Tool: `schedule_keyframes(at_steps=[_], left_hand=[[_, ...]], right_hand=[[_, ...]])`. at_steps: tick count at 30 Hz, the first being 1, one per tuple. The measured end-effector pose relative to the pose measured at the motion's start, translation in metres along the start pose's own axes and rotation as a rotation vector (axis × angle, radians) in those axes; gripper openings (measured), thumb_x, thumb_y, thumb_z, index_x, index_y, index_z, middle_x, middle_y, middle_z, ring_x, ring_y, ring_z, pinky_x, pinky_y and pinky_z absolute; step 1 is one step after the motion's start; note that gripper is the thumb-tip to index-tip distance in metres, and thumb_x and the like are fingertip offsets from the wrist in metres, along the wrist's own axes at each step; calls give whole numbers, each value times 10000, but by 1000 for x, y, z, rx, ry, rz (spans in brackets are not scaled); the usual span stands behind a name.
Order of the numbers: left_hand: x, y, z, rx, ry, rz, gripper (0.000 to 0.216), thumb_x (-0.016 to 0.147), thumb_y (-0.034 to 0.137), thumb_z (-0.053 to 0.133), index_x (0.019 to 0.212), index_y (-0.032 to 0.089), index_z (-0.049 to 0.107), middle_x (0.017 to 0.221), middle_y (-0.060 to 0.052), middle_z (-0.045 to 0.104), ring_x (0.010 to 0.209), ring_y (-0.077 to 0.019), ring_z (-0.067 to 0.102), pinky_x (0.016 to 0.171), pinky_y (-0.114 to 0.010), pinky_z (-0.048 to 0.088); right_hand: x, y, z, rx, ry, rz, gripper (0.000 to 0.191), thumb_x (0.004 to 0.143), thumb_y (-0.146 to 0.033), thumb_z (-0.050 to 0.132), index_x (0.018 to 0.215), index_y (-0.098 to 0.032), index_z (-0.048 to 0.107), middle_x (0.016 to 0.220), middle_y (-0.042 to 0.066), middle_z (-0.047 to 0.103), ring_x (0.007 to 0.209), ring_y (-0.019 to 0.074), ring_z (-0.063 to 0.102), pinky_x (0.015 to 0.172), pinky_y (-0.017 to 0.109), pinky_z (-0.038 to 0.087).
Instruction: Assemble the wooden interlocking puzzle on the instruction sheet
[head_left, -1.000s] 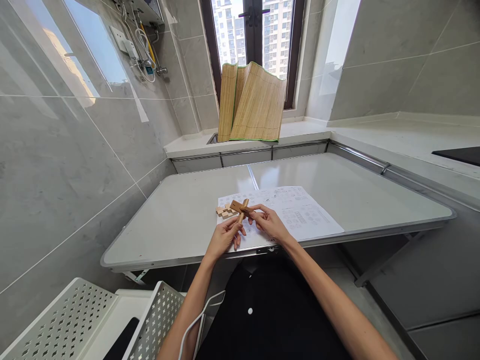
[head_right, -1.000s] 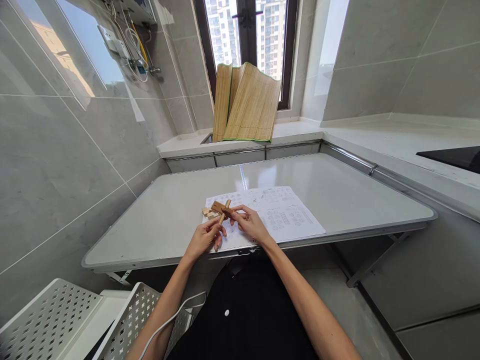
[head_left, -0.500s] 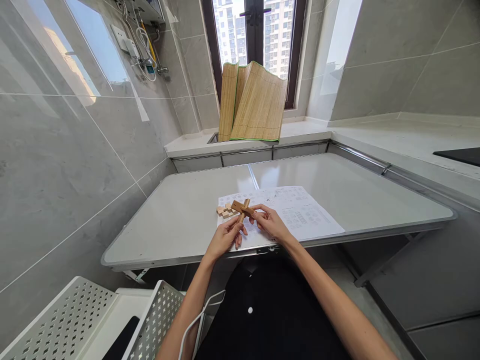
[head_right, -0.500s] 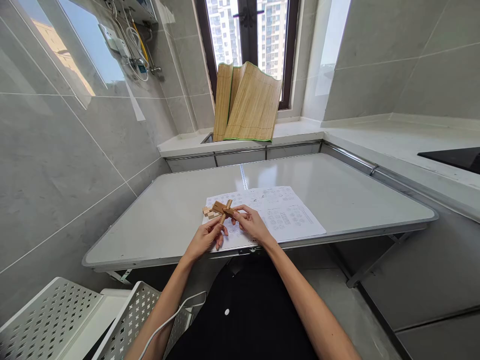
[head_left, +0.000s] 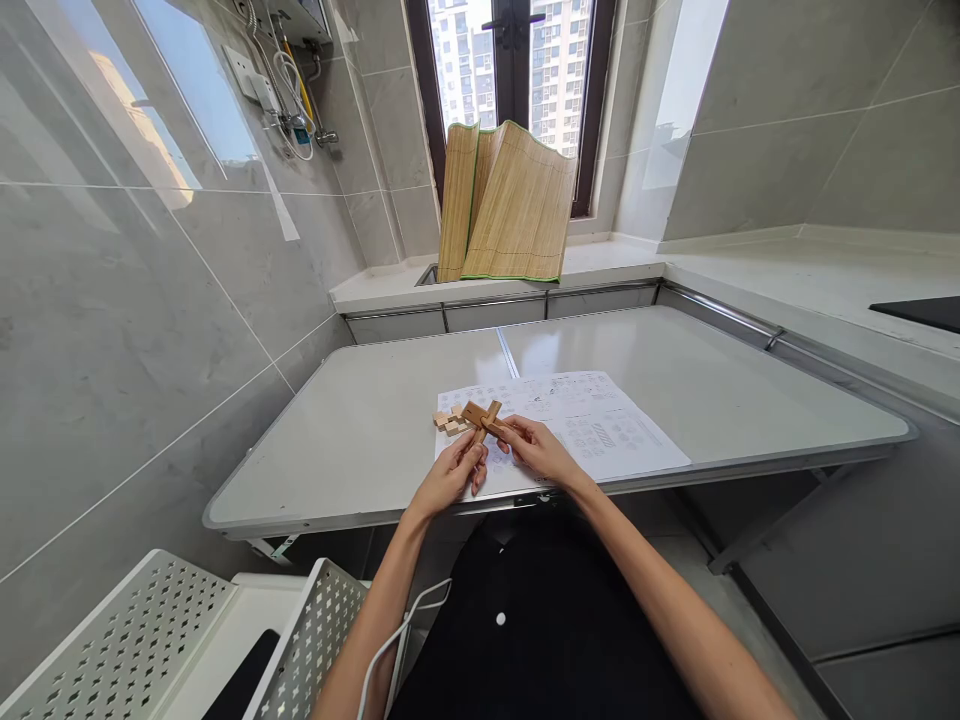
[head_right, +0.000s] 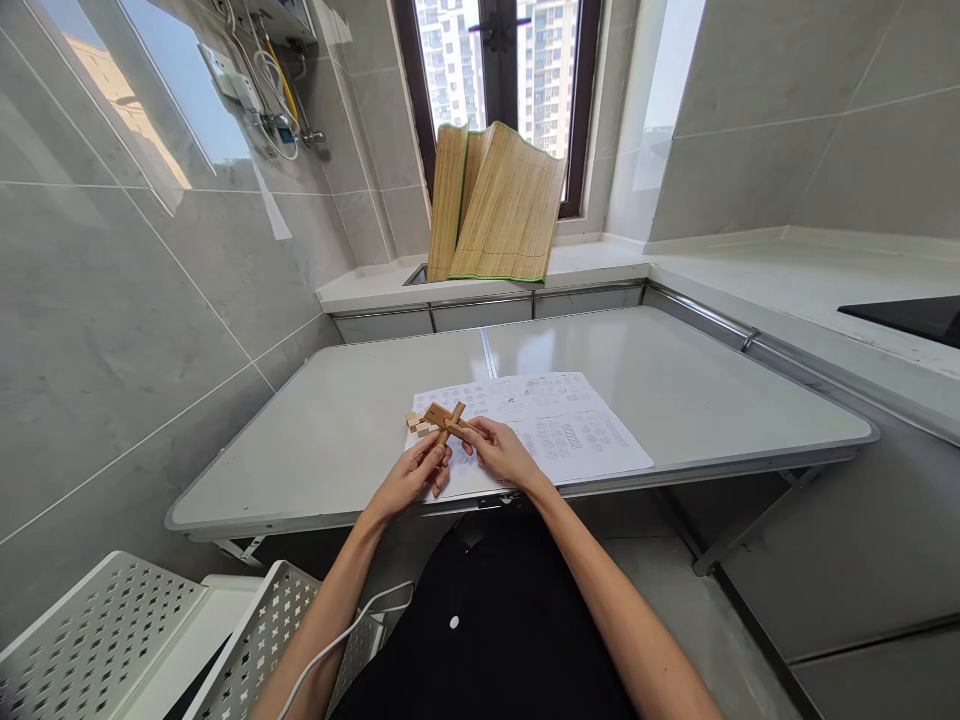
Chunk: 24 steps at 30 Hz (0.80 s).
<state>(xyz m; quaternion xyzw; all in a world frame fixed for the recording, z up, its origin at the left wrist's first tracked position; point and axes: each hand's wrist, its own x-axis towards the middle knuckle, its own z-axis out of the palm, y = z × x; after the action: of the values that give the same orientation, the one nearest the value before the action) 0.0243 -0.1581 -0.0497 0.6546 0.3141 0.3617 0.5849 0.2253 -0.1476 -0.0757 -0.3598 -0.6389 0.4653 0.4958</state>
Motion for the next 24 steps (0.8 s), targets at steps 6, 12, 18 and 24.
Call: schedule_keyframes(at_steps=[6, 12, 18, 24], left_hand=[[0, 0, -1, -19, -45, 13, 528, 950, 569, 618, 1286, 166, 563, 793, 48, 381, 547, -50, 417, 490, -199, 452], [1, -1, 0, 7, -10, 15, 512, 953, 568, 610, 1236, 143, 566, 841, 16, 497, 528, -44, 480, 479, -195, 454], [7, -14, -3, -11, 94, 9, 562, 906, 621, 638, 1195, 149, 533, 875, 4, 580, 478, -54, 526, 425, -207, 472], [8, -14, -3, 1, 141, -14, 608, 878, 657, 642, 1182, 139, 552, 804, 14, 602, 446, -58, 512, 425, -212, 450]], right_hand=[[-3, -4, 1, -53, -37, -37, 441, 946, -625, 571, 978, -195, 662, 721, -14, 590, 603, 134, 436, 602, 259, 358], [-4, -8, 1, -24, -33, -7, 446, 946, -632, 567, 993, -196, 651, 721, -29, 583, 558, 115, 399, 571, 258, 320], [-2, -3, 3, 51, -24, 17, 457, 928, -653, 584, 963, -199, 623, 727, -28, 607, 525, 101, 417, 537, 254, 328], [1, 0, 0, 275, -25, 121, 450, 891, -636, 648, 922, -188, 613, 750, -14, 632, 469, 70, 392, 485, 245, 283]])
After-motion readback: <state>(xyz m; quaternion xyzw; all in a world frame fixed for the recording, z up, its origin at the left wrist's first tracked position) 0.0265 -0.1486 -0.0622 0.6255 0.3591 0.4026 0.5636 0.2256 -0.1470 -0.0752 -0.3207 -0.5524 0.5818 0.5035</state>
